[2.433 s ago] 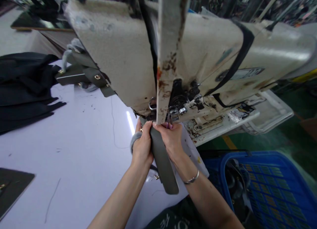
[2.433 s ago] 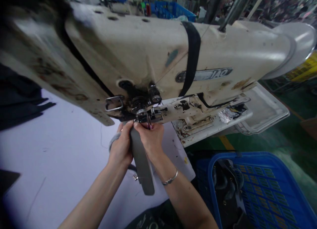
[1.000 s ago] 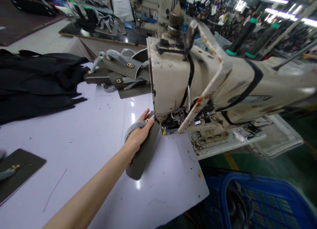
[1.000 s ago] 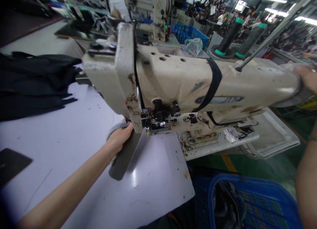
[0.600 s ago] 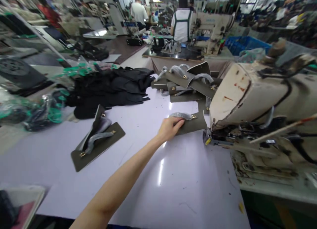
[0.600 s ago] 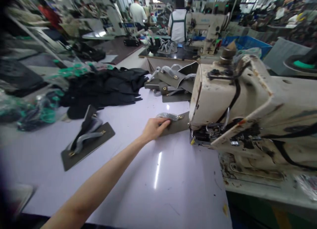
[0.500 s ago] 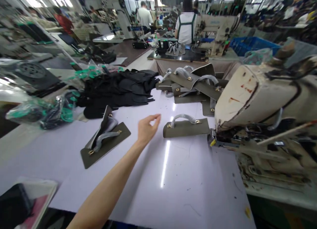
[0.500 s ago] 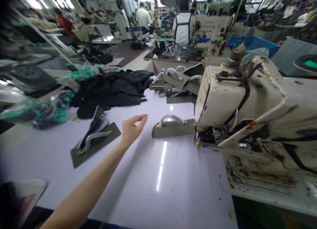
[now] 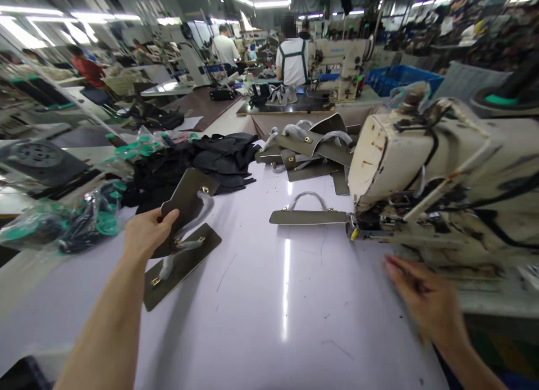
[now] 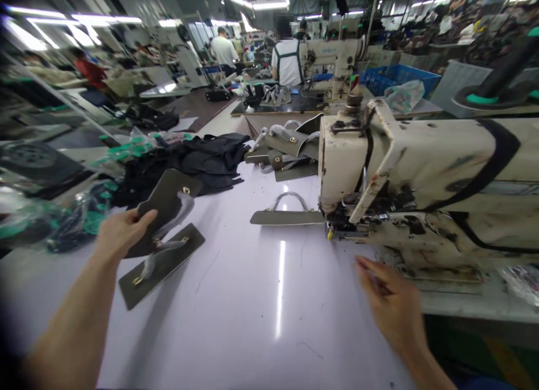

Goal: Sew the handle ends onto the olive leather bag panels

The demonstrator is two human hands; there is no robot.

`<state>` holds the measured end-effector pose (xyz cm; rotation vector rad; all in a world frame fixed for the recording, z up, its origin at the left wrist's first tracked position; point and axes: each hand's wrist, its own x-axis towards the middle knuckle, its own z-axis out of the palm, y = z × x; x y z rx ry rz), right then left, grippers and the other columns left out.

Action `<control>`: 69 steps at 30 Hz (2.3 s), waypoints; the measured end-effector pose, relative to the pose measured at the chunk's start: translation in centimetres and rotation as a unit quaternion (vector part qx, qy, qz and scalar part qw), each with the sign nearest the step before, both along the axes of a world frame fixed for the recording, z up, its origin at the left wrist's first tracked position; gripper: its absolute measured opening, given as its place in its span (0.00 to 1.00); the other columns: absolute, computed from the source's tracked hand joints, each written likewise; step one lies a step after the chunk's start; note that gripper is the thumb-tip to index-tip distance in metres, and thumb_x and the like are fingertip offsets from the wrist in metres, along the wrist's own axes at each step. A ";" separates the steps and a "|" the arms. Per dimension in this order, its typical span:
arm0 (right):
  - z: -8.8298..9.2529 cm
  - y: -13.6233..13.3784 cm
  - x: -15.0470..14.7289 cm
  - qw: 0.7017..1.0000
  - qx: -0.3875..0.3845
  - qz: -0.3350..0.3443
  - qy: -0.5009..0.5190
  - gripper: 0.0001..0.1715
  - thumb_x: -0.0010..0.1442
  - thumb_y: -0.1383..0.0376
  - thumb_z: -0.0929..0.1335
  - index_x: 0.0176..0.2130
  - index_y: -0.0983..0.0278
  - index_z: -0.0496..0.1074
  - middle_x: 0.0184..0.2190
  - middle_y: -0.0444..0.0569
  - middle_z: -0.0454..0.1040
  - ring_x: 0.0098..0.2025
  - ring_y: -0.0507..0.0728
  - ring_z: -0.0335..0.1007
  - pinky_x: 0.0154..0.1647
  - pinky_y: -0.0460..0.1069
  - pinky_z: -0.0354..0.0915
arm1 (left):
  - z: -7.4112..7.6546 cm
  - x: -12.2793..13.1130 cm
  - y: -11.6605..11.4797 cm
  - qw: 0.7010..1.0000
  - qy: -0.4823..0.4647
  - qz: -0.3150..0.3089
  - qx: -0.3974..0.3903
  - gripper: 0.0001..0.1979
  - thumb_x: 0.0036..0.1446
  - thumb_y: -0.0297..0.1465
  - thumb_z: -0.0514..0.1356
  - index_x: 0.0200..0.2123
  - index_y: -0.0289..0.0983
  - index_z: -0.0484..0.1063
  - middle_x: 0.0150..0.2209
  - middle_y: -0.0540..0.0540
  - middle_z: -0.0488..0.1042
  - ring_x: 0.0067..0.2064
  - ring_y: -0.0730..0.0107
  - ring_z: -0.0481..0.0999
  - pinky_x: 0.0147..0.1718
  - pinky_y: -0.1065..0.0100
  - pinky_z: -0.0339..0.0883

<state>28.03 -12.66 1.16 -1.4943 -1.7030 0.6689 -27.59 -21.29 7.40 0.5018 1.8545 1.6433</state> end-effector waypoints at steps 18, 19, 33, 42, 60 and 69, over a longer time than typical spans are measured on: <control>0.2 -1.8 -9.9 0.939 -0.191 0.092 0.270 0.32 0.60 0.54 0.72 0.18 0.61 0.51 0.19 0.38 0.46 0.24 0.49 0.41 0.26 0.49 0.40 | -7.1 26.5 7.8 0.912 -0.378 -0.158 -0.012 0.20 0.44 0.20 0.69 0.43 0.35 0.79 0.33 0.41 0.84 0.39 0.50 0.86 0.41 0.56 0.84; 0.2 -1.6 -9.5 0.943 -0.190 0.081 0.261 0.32 0.60 0.54 0.72 0.18 0.61 0.52 0.19 0.38 0.46 0.24 0.49 0.41 0.26 0.49 0.41 | -7.2 27.0 8.3 0.915 -0.367 -0.170 -0.015 0.22 0.42 0.20 0.70 0.44 0.35 0.78 0.34 0.42 0.84 0.39 0.49 0.86 0.40 0.56 0.84; -0.8 0.7 -9.8 0.899 -0.261 -0.016 0.350 0.19 0.56 0.51 0.74 0.26 0.62 0.83 0.15 0.42 0.66 0.24 0.52 0.60 0.28 0.48 0.57 | -7.9 26.8 13.6 0.971 -0.171 -0.160 0.057 0.17 0.31 0.24 0.74 0.29 0.32 0.77 0.27 0.44 0.81 0.37 0.50 0.84 0.36 0.58 0.83; -1.5 2.8 -11.1 0.914 -0.202 -0.060 0.347 0.19 0.58 0.52 0.73 0.25 0.62 0.84 0.25 0.49 0.81 0.32 0.56 0.72 0.37 0.50 0.65 | -7.2 27.0 16.4 0.965 -0.151 -0.189 0.105 0.24 0.34 0.24 0.77 0.39 0.33 0.80 0.34 0.43 0.84 0.43 0.51 0.84 0.41 0.57 0.82; -2.2 3.7 -12.9 0.898 -0.163 -0.118 0.392 0.22 0.59 0.51 0.74 0.24 0.63 0.82 0.24 0.49 0.80 0.31 0.56 0.73 0.40 0.50 0.67 | -6.8 26.4 19.3 0.964 -0.138 -0.218 0.070 0.20 0.32 0.24 0.76 0.35 0.29 0.82 0.37 0.38 0.84 0.39 0.50 0.84 0.40 0.55 0.82; -1.9 3.4 -13.6 0.885 -0.150 -0.144 0.416 0.22 0.58 0.52 0.74 0.22 0.65 0.78 0.22 0.48 0.75 0.31 0.55 0.71 0.36 0.48 0.66 | -6.8 26.3 19.5 0.967 -0.146 -0.204 0.040 0.20 0.27 0.24 0.76 0.30 0.29 0.81 0.34 0.36 0.84 0.32 0.52 0.83 0.37 0.52 0.83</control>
